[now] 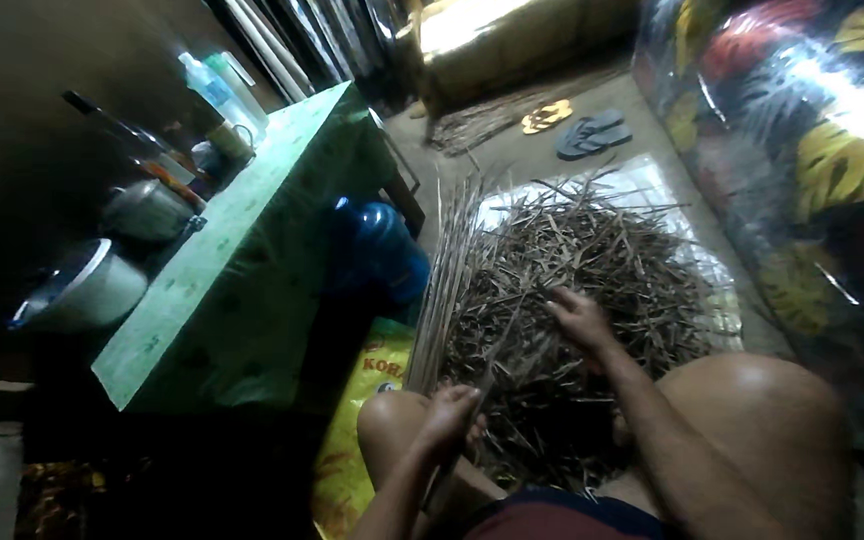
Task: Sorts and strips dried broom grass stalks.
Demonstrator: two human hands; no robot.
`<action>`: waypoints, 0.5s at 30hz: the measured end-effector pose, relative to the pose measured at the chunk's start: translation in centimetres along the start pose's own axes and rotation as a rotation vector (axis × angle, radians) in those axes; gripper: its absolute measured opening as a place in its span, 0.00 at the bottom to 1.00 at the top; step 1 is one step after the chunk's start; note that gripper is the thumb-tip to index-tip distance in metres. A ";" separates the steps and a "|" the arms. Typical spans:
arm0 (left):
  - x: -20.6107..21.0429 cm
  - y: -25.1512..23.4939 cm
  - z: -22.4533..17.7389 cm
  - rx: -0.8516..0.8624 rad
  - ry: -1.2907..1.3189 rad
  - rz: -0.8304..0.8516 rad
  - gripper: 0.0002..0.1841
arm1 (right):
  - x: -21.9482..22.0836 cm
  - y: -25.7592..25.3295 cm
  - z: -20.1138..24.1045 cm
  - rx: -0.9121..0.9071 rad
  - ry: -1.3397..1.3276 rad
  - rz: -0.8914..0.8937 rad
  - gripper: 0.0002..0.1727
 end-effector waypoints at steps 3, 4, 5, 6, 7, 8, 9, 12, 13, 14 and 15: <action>0.2 -0.4 -0.7 -0.012 0.050 -0.015 0.14 | 1.7 1.7 2.5 0.030 -0.234 0.207 0.21; 0.4 -0.5 -1.0 -0.017 0.063 -0.013 0.15 | 2.3 2.4 3.0 0.050 -0.303 0.304 0.21; 0.5 -0.7 -1.1 -0.019 0.075 0.001 0.15 | 3.0 2.9 3.3 0.056 -0.344 0.394 0.21; 0.7 -1.0 -1.1 -0.019 0.090 0.020 0.15 | 3.5 3.4 3.4 0.051 -0.365 0.470 0.21; 0.8 -1.3 -1.1 -0.019 0.110 0.044 0.15 | 4.1 3.7 3.3 0.023 -0.377 0.507 0.19; 1.0 -1.5 -1.1 -0.024 0.141 0.067 0.14 | 4.7 3.9 3.2 -0.018 -0.375 0.526 0.18; 1.1 -1.7 -1.1 -0.033 0.182 0.081 0.14 | 5.2 3.9 3.1 -0.074 -0.342 0.525 0.16; 1.1 -1.5 -0.8 -0.057 0.289 0.126 0.14 | 5.4 3.7 2.5 -0.270 -0.100 0.471 0.19; 1.0 -1.4 -0.6 -0.064 0.315 0.156 0.14 | 5.3 3.6 2.3 -0.316 -0.035 0.441 0.20; 0.8 -1.3 -0.3 -0.073 0.331 0.182 0.14 | 5.1 3.4 2.1 -0.337 -0.003 0.406 0.21; 0.6 -1.0 0.0 -0.083 0.345 0.203 0.14 | 4.9 3.1 1.8 -0.334 0.004 0.362 0.22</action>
Point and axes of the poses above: each hand's wrist, its own y-axis away from the middle knuckle, its own x-axis out of the palm, z = x × y, the point moved 1 cm from there along -y, towards the middle knuckle, and after that the axes turned 10 degrees about -x, right-handed, at the moved point
